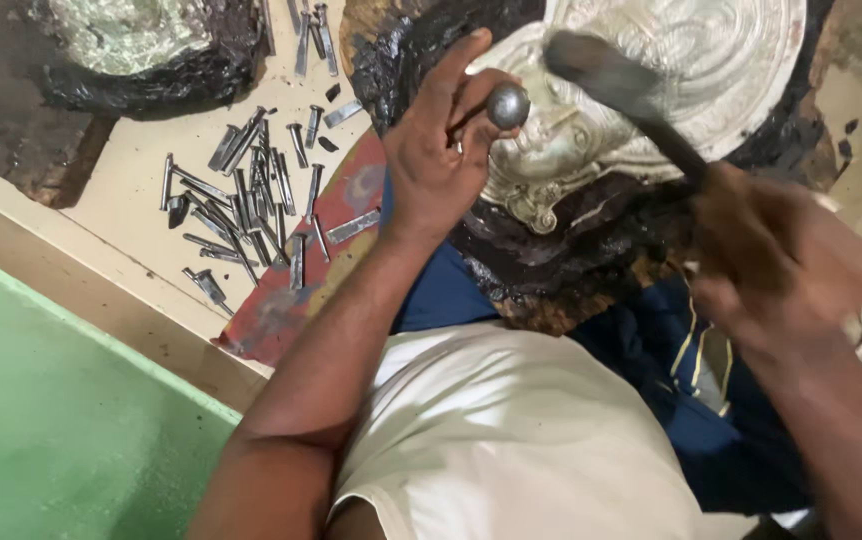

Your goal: The person uses a chisel and hammer to carve details into a stone sculpture of a deity's head. They repeatedly select different chisels from a pile on the floor and strike the sculpture to refine its features.

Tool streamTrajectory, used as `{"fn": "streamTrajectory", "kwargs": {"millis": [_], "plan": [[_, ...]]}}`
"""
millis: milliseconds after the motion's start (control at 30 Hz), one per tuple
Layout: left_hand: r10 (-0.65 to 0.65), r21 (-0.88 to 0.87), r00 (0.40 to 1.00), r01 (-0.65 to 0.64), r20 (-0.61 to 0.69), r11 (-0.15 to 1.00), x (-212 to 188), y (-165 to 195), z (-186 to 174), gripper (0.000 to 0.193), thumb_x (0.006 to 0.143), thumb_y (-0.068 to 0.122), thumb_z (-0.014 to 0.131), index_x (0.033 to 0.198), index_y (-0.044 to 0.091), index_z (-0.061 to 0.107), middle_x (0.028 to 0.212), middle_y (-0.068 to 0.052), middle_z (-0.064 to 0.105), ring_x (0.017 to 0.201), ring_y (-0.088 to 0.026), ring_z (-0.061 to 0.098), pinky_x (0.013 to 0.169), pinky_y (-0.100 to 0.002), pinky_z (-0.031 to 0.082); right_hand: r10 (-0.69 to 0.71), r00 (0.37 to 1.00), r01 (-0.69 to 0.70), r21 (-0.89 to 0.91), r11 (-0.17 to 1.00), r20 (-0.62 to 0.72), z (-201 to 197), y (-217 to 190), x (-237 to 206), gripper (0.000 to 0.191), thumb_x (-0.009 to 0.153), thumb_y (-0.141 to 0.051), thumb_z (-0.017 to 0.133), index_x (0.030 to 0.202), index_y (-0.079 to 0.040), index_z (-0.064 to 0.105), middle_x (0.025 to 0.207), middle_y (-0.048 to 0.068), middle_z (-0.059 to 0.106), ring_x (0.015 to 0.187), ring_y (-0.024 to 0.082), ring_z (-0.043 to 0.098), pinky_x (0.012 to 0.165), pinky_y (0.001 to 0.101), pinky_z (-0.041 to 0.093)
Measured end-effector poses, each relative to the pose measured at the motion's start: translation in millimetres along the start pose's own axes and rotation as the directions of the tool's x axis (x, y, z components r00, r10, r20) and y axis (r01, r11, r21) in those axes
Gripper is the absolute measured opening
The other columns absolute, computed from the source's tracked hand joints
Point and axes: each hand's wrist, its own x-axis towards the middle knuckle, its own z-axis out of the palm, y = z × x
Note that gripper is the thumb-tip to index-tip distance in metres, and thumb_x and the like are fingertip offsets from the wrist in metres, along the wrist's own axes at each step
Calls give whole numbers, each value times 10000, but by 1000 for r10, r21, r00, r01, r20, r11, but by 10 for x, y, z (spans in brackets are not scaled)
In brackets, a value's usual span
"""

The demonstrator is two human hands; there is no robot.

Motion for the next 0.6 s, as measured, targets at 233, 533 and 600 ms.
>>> {"fn": "streamTrajectory", "kwargs": {"millis": [233,533,600], "plan": [[138,122,990,-137,-3,983,75,-79,47,568,1104,72,618,1575,229,342,1440,-131,613,1267,-209,701,1034,-323,646,-115,992,122,-148,981,55,31,-47,232,404,1022,-309,609,1212,29,723,973,118,675,686,169,632,481,295,482],[126,135,990,-133,55,982,113,-85,44,545,1180,202,614,1612,288,293,1477,-117,591,1314,-227,688,1036,-324,656,-93,995,101,-285,953,39,-95,-2,-6,206,1054,-100,665,1198,29,736,949,153,724,766,196,667,591,283,543],[129,134,992,-129,7,983,120,-86,47,538,1179,194,592,1623,295,307,1484,-142,575,1322,-240,675,1021,-328,636,-110,992,97,-171,981,-68,50,190,-98,181,1126,-140,671,1185,26,711,1011,163,724,845,213,696,675,296,575]]}}
